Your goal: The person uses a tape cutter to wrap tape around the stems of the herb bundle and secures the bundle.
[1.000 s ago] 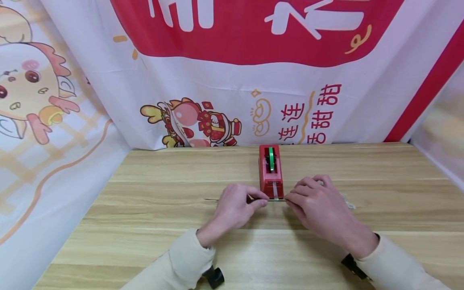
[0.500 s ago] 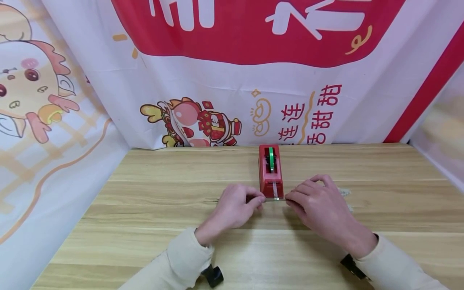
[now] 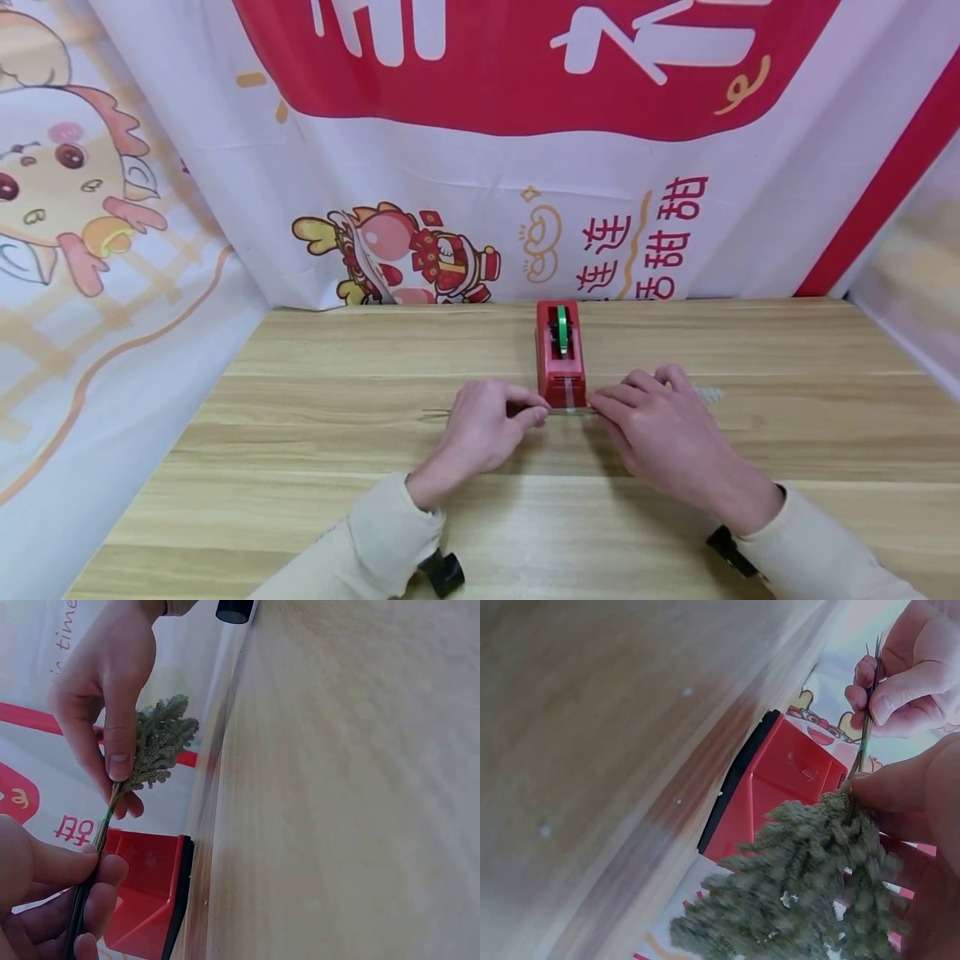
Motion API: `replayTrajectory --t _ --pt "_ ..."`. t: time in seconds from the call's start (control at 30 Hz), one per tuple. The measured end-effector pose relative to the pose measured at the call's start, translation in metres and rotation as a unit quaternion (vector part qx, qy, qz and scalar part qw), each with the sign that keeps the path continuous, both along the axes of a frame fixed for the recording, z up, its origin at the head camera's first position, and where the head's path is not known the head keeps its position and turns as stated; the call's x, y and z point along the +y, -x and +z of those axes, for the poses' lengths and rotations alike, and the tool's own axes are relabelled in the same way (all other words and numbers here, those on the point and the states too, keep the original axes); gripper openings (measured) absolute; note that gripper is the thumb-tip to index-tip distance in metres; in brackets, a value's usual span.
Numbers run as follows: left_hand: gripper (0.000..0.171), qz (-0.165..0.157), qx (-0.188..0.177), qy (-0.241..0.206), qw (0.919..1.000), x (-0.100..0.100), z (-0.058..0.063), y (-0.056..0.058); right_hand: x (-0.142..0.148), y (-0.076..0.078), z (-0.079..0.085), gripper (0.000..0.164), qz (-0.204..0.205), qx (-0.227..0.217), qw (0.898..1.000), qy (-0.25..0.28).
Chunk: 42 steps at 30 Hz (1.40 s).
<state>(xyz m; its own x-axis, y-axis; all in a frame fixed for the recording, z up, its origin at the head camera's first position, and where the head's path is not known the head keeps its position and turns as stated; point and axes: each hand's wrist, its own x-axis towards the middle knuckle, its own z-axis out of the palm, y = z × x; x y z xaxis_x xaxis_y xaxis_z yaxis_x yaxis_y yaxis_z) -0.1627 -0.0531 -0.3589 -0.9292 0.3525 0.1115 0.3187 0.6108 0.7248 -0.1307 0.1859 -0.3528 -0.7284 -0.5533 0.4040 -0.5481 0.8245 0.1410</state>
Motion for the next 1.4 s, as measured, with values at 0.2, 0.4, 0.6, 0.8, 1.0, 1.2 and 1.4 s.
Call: replayTrajectory --t 0.2,0.4,0.6,0.8,1.0,1.2,1.4 --pt "0.008 0.001 0.006 0.001 1.0000 0.0027 -0.0012 0.0008 0.0024 -0.0008 -0.0035 0.024 0.006 0.015 1.000 0.012" --pt "0.010 -0.007 -0.018 -0.008 0.9998 0.0029 -0.0057 0.0006 0.0030 -0.0026 -0.0071 0.021 0.015 0.033 0.998 0.049" --pt "0.019 -0.022 -0.031 -0.006 0.9993 0.0005 -0.0072 0.0010 0.0009 -0.0007 -0.0078 0.022 0.024 0.045 0.996 0.076" --pt "0.016 -0.019 -0.020 0.004 0.9996 -0.0007 -0.0056 0.0025 -0.0007 0.0019 -0.0056 0.027 0.022 0.037 0.995 0.086" --pt "0.013 -0.011 0.005 0.004 0.9999 0.0003 -0.0043 0.0029 -0.0006 0.0019 -0.0036 0.027 0.011 0.015 0.997 0.072" --pt "0.011 -0.003 0.012 -0.008 0.9999 0.0002 -0.0039 0.0024 -0.0003 0.0021 -0.0039 0.027 0.004 -0.001 0.999 0.038" --pt "0.012 -0.004 0.019 -0.020 0.9996 0.0014 -0.0042 0.0029 -0.0003 0.0026 -0.0038 0.018 -0.004 -0.006 0.999 0.048"
